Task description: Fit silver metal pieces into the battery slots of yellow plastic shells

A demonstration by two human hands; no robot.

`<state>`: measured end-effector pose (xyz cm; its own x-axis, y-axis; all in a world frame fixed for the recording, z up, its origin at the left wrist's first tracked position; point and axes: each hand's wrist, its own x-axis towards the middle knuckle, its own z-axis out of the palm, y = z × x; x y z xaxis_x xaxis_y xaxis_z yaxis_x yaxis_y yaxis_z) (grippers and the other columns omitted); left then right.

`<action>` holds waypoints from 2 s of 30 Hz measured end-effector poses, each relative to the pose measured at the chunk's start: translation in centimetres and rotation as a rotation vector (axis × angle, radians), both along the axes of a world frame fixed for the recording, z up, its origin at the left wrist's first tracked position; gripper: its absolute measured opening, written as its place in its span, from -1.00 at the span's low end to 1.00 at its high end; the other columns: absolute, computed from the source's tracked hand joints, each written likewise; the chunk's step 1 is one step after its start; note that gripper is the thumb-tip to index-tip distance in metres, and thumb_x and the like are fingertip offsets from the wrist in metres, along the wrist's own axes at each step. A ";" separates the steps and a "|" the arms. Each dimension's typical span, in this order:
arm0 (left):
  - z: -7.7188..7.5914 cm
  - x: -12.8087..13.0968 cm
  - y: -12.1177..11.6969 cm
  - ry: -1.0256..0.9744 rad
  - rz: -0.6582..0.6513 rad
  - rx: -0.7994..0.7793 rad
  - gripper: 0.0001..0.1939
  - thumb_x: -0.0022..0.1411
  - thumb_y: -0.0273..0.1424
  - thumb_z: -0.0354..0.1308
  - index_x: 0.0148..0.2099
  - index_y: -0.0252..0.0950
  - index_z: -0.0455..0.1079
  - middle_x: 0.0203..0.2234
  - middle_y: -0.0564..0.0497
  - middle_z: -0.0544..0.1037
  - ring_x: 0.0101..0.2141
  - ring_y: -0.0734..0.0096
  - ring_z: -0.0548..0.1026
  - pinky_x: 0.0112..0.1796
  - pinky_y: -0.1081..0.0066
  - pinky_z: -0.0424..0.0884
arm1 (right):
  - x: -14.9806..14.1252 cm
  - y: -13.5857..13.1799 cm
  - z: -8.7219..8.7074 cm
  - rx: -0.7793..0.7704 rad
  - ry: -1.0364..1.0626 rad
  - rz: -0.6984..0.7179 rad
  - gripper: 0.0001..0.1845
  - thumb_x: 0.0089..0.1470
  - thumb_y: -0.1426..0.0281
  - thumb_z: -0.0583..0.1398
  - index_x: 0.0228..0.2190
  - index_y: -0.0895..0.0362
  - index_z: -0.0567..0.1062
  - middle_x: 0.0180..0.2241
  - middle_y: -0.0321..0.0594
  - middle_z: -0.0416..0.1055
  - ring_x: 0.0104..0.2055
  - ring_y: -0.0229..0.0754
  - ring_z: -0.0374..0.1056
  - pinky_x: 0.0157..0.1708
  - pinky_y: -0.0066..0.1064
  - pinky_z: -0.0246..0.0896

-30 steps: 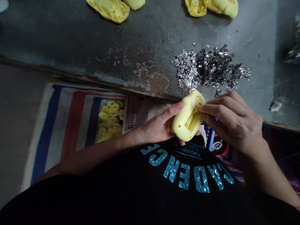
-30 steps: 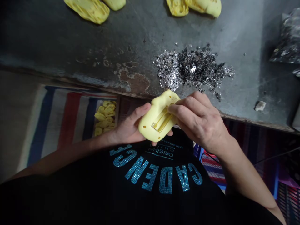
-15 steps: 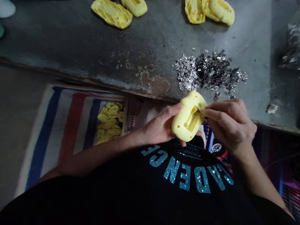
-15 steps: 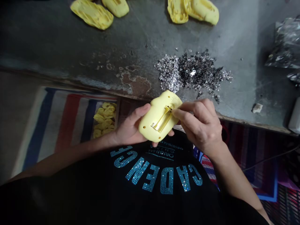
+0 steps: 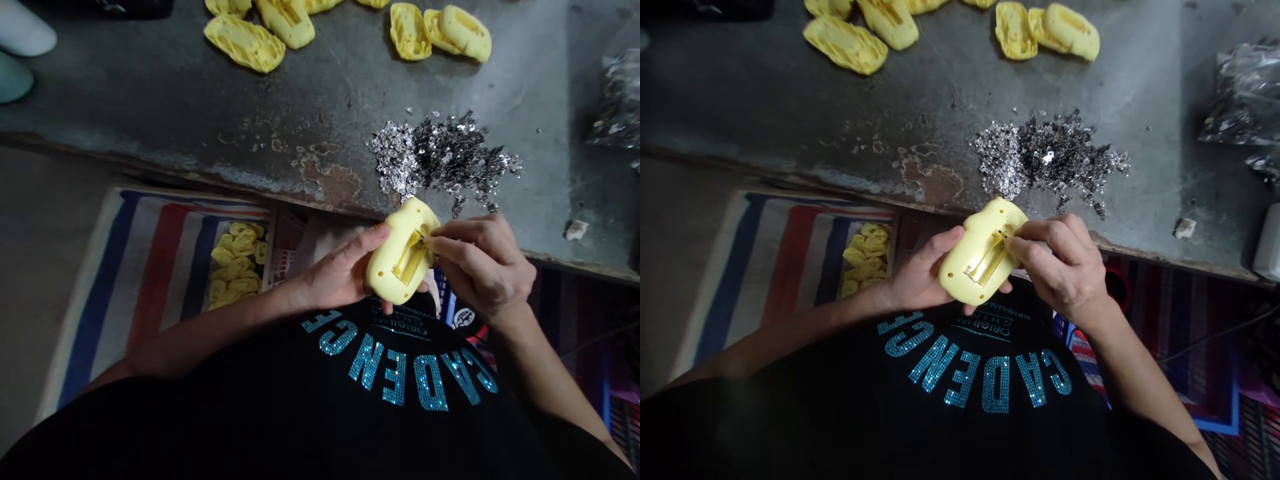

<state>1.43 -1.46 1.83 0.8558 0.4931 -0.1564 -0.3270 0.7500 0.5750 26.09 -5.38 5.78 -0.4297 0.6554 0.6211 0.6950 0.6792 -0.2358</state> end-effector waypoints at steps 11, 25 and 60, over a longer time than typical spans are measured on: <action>-0.6 -0.1 -0.4 -0.005 0.012 -0.003 -0.05 0.45 0.28 0.38 0.58 -0.22 0.37 0.10 -0.28 0.80 -0.14 -0.07 0.87 -0.48 0.38 0.72 | -0.4 -0.3 -1.5 -0.041 0.173 -0.006 -0.66 0.40 0.62 0.38 0.04 -0.05 0.69 -0.06 -0.19 0.72 -0.15 -0.10 0.64 -0.19 -0.20 0.59; 0.1 -0.1 -1.1 0.064 0.156 0.059 -0.35 0.45 0.08 0.51 0.39 -0.08 0.49 0.09 -0.11 0.79 -0.14 0.02 0.85 -0.42 0.34 0.73 | 0.1 -0.1 0.5 -0.310 0.323 -0.093 -0.85 0.39 0.39 0.47 -0.04 -0.08 0.76 -0.07 -0.17 0.74 -0.04 0.03 0.66 -0.02 -0.06 0.60; 0.2 -3.4 1.2 0.194 0.442 0.091 -0.20 0.31 -0.11 0.64 0.51 0.00 0.52 0.22 -0.09 0.81 0.17 -0.05 0.79 0.20 0.08 0.70 | 1.3 6.0 -4.7 -0.187 -0.099 -0.364 -0.82 0.51 0.37 0.35 -0.04 -0.14 0.78 -0.09 -0.19 0.70 -0.01 0.05 0.49 0.03 0.00 0.32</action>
<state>-2.00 -0.22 2.02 0.5207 0.8217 -0.2318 -0.4827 0.5073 0.7139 27.36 0.60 1.05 -0.2011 0.8731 0.4441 0.9071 0.3371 -0.2521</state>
